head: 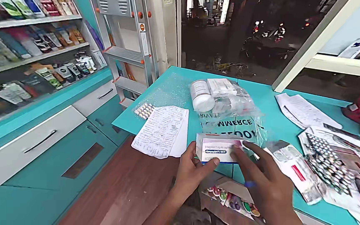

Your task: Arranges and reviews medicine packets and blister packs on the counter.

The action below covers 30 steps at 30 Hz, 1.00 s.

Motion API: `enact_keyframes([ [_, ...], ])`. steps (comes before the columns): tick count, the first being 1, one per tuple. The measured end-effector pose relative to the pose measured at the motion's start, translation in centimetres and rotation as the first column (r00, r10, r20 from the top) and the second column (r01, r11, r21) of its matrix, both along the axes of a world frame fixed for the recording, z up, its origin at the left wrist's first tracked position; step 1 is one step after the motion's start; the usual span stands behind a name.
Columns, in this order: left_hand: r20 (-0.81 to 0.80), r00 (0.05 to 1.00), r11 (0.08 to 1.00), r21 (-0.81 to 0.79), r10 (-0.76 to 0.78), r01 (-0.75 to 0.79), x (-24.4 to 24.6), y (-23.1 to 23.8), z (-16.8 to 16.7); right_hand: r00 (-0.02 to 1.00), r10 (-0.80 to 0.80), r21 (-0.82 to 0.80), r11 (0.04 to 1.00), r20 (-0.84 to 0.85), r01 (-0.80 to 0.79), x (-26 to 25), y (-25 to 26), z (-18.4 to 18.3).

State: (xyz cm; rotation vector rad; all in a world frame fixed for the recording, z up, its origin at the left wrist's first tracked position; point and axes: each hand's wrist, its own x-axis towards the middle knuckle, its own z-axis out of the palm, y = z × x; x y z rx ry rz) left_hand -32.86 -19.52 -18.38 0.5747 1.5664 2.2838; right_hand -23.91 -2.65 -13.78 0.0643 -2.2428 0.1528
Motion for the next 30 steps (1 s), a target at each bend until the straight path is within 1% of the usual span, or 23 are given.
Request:
enact_keyframes([
  [2, -0.02, 0.997, 0.995, -0.07, 0.077, -0.078, -0.1, -0.4, -0.3, 0.998, 0.054, 0.073, 0.996, 0.015, -0.055, -1.5, -0.3, -0.8],
  [5, 0.001, 0.989, 0.985, -0.098, 0.145, -0.144, -0.7, -1.3, -1.0, 0.989, 0.137, 0.116, 0.983, 0.057, -0.143, -3.8, -0.3, -1.6],
  [6, 0.02, 0.989, 0.985, -0.095, 0.149, -0.146, -0.8, -1.7, -1.2, 0.979, 0.171, 0.087, 0.98, 0.111, -0.181, -4.1, -0.3, -1.7],
  [8, 0.062, 0.986, 0.985, -0.092, 0.152, -0.146, -1.3, -2.5, -1.4, 0.933, 0.276, -0.107, 0.96, 0.23, -0.258, -4.4, -0.1, -1.5],
  [9, 0.087, 0.983, 0.984, -0.096, 0.161, -0.153, -1.6, -3.0, -1.4, 0.908, 0.318, -0.204, 0.941, 0.271, -0.269, -4.2, 0.2, -1.2],
  [10, 0.12, 0.976, 0.98, -0.102, 0.18, -0.168, -2.0, -3.4, -1.5, 0.893, 0.343, -0.261, 0.927, 0.291, -0.27, -4.2, 0.4, -0.8],
  [11, 0.146, 0.968, 0.976, -0.11, 0.205, -0.19, -2.3, -3.8, -1.5, 0.894, 0.354, -0.273, 0.92, 0.276, -0.28, -4.3, 0.6, -0.6],
  [13, 0.153, 0.965, 0.975, -0.095, 0.213, -0.201, -2.8, -4.3, -1.6, 0.915, 0.338, -0.181, 0.936, 0.219, -0.302, -4.9, 0.3, -0.8],
  [15, 0.096, 0.977, 0.98, -0.08, 0.192, -0.184, -3.0, -4.5, -1.7, 0.94, 0.289, -0.031, 0.957, 0.181, -0.288, -5.9, -0.6, -1.5],
  [18, 0.046, 0.973, 0.97, -0.102, 0.227, -0.222, -3.3, -4.3, -1.8, 0.966, 0.224, 0.157, 0.957, 0.131, -0.243, -7.0, -1.8, -1.9],
  [19, 0.046, 0.971, 0.967, -0.114, 0.235, -0.229, -3.5, -4.3, -1.9, 0.968, 0.208, 0.198, 0.952, 0.138, -0.233, -7.3, -2.0, -2.0],
  [20, 0.048, 0.972, 0.967, -0.122, 0.231, -0.224, -3.6, -4.5, -2.0, 0.966, 0.199, 0.204, 0.951, 0.164, -0.231, -7.6, -2.0, -2.1],
  [21, 0.044, 0.975, 0.969, -0.128, 0.217, -0.21, -3.7, -4.7, -2.1, 0.954, 0.212, 0.162, 0.955, 0.212, -0.248, -7.8, -1.8, -2.3],
  [22, 0.033, 0.979, 0.971, -0.137, 0.201, -0.195, -4.0, -4.8, -2.1, 0.927, 0.256, 0.067, 0.956, 0.275, -0.284, -7.9, -1.3, -2.3],
  [23, 0.019, 0.983, 0.972, -0.155, 0.183, -0.178, -4.3, -5.0, -2.0, 0.879, 0.336, -0.073, 0.941, 0.339, -0.331, -7.7, -0.7, -2.1],
  [24, 0.011, 0.988, 0.974, -0.167, 0.154, -0.15, -4.6, -5.1, -2.0, 0.811, 0.439, -0.236, 0.897, 0.386, -0.373, -7.4, 0.1, -1.6],
  [26, 0.019, 0.998, 0.986, -0.158, 0.058, -0.054, -5.0, -5.5, -1.8, 0.641, 0.642, -0.505, 0.752, 0.42, -0.422, -6.7, 1.5, -0.6],
  [27, 0.023, 1.0, 0.989, -0.146, 0.003, 0.001, -5.2, -5.7, -1.9, 0.543, 0.721, -0.596, 0.679, 0.431, -0.428, -6.4, 2.2, -0.3],
  [28, 0.027, 0.998, 0.99, -0.129, -0.054, 0.057, -5.3, -5.8, -2.1, 0.452, 0.772, -0.653, 0.627, 0.447, -0.425, -6.0, 2.9, 0.1],
  [29, 0.027, 0.993, 0.987, -0.116, -0.112, 0.114, -5.5, -5.8, -2.3, 0.378, 0.796, -0.678, 0.602, 0.472, -0.421, -5.7, 3.6, 0.7],
  [30, 0.026, 0.985, 0.98, -0.097, -0.172, 0.174, -5.6, -5.8, -2.5, 0.33, 0.801, -0.683, 0.598, 0.499, -0.419, -5.4, 4.3, 1.4],
])
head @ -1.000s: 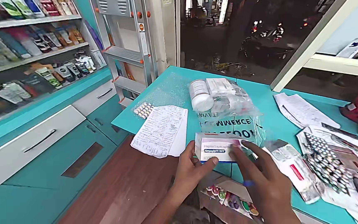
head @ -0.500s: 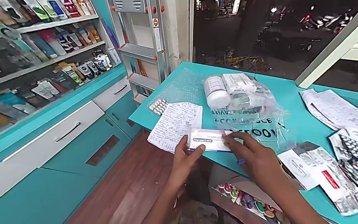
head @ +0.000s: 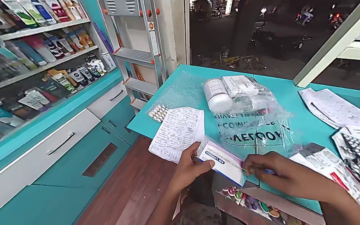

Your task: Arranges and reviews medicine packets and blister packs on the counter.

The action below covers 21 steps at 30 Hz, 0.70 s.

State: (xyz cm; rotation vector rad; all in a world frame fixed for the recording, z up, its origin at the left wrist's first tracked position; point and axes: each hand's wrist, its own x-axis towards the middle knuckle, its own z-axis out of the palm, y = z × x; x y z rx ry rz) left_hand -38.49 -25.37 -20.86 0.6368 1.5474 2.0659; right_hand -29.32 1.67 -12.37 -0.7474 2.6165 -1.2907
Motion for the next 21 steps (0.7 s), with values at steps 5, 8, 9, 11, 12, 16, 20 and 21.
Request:
enact_keyframes([
  [5, -0.193, 0.915, 0.924, 0.076, -0.356, 0.375, -1.0, -0.1, -0.8, 0.984, 0.162, 0.005, 0.987, 0.077, -0.162, 1.0, 1.6, 3.0],
  [8, -0.448, 0.782, 0.882, -0.034, -0.434, 0.47, -1.1, 0.6, -0.5, 0.96, 0.264, -0.05, 0.964, 0.092, -0.26, 0.8, 0.3, 2.7],
  [9, -0.506, 0.734, 0.875, -0.094, -0.453, 0.475, -0.8, 0.9, -0.1, 0.951, 0.291, -0.064, 0.956, 0.101, -0.286, 0.6, -0.1, 2.7],
  [11, -0.528, 0.668, 0.836, -0.169, -0.524, 0.522, -0.1, 1.5, 0.7, 0.944, 0.309, -0.091, 0.95, 0.116, -0.299, 0.6, -0.4, 2.8],
  [12, -0.512, 0.669, 0.827, -0.166, -0.538, 0.537, 0.1, 1.8, 0.8, 0.948, 0.298, -0.121, 0.951, 0.112, -0.285, 0.6, -0.2, 2.7],
  [16, -0.399, 0.813, 0.882, 0.021, -0.424, 0.47, -0.3, 2.3, -0.2, 0.99, 0.04, -0.291, 0.957, 0.135, 0.001, 1.5, 0.5, 1.6],
  [20, 0.029, 0.986, 0.985, 0.066, -0.163, 0.161, -0.1, 4.5, -0.7, 0.912, -0.405, -0.24, 0.881, 0.061, 0.408, 2.8, -1.0, 0.7],
  [21, 0.104, 0.988, 0.993, 0.023, -0.113, 0.112, -0.1, 5.0, -0.8, 0.883, -0.468, -0.215, 0.86, 0.027, 0.462, 3.0, -1.4, 0.5],
])
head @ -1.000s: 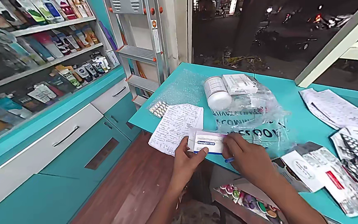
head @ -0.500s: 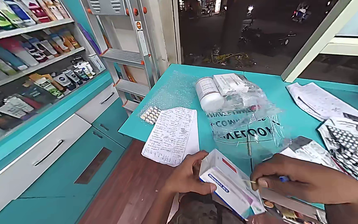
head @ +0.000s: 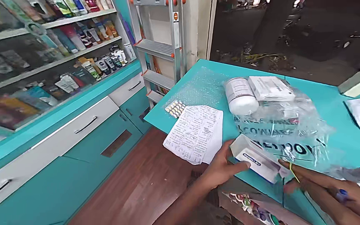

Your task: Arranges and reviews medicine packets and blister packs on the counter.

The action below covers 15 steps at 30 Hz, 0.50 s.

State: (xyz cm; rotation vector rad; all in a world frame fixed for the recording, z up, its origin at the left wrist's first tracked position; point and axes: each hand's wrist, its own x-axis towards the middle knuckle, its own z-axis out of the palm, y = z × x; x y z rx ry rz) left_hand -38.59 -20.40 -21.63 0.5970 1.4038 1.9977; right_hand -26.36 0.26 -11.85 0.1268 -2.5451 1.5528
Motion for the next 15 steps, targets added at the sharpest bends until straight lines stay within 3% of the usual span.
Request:
enact_keyframes([
  [2, -0.022, 0.998, 0.991, -0.12, 0.058, -0.06, 0.0, 0.4, -0.5, 0.995, -0.097, 0.063, 0.993, -0.016, 0.098, 0.1, -0.4, -0.7],
  [5, -0.263, 0.949, 0.931, -0.271, 0.173, -0.245, 0.5, -0.2, -0.4, 0.982, -0.19, 0.159, 0.969, -0.018, 0.191, 0.1, -1.0, -2.2],
  [8, -0.36, 0.833, 0.864, -0.122, 0.42, -0.488, 1.3, -0.9, 0.4, 0.974, -0.223, 0.244, 0.943, -0.034, 0.225, -0.2, -1.9, -3.1],
  [10, -0.175, 0.868, 0.885, 0.067, 0.465, -0.461, 1.7, -1.7, 1.2, 0.979, -0.187, 0.225, 0.953, -0.079, 0.201, -0.1, -2.7, -3.5],
  [12, 0.094, 0.949, 0.929, 0.196, 0.302, -0.315, 2.2, -2.6, 2.2, 0.985, -0.143, 0.175, 0.972, -0.095, 0.158, 0.0, -4.1, -3.8],
  [15, 0.285, 0.957, 0.923, 0.356, 0.045, -0.15, 3.1, -3.1, 2.9, 0.994, -0.082, 0.154, 0.984, -0.071, 0.093, -0.4, -6.2, -4.0],
])
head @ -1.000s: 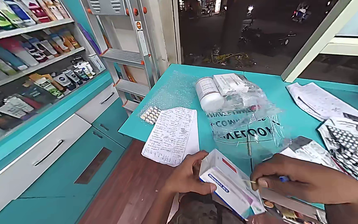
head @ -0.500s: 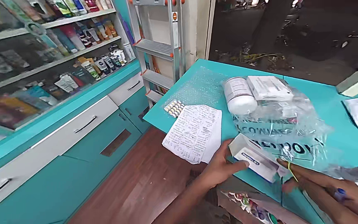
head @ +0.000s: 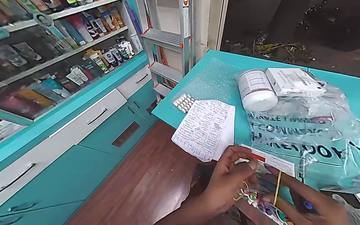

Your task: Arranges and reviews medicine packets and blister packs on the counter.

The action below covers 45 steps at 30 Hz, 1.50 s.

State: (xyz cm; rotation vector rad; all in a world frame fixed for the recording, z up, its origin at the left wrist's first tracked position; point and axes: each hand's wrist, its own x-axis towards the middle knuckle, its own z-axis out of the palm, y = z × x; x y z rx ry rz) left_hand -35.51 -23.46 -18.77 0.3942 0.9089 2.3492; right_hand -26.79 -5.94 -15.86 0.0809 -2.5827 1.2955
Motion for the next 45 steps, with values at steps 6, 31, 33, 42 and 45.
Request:
enact_keyframes([
  [6, -0.062, 0.994, 0.948, 0.301, -0.086, 0.101, 0.5, -0.7, -0.2, 0.991, 0.103, -0.138, 0.986, 0.087, -0.091, -0.7, -1.3, 0.1],
  [31, -0.042, 0.949, 0.851, -0.456, -0.313, 0.261, 2.0, -2.6, -5.4, 0.934, -0.354, 0.698, 0.659, -0.039, 0.279, -1.1, 0.1, -0.8],
  [33, -0.003, 0.947, 0.879, -0.372, -0.323, 0.298, 2.6, -2.0, -5.1, 0.93, -0.362, 0.678, 0.669, -0.06, 0.304, -0.4, -0.5, -0.5],
  [42, 0.438, 0.863, 0.965, 0.044, -0.252, 0.259, 1.2, -0.9, -2.5, 0.998, -0.032, 0.074, 0.997, 0.058, 0.028, 1.4, 0.2, 1.4],
  [45, 0.452, 0.813, 0.929, 0.128, -0.367, 0.348, 0.7, -0.8, -2.4, 0.997, -0.068, 0.149, 0.986, -0.024, 0.071, 1.6, 0.1, 1.1],
])
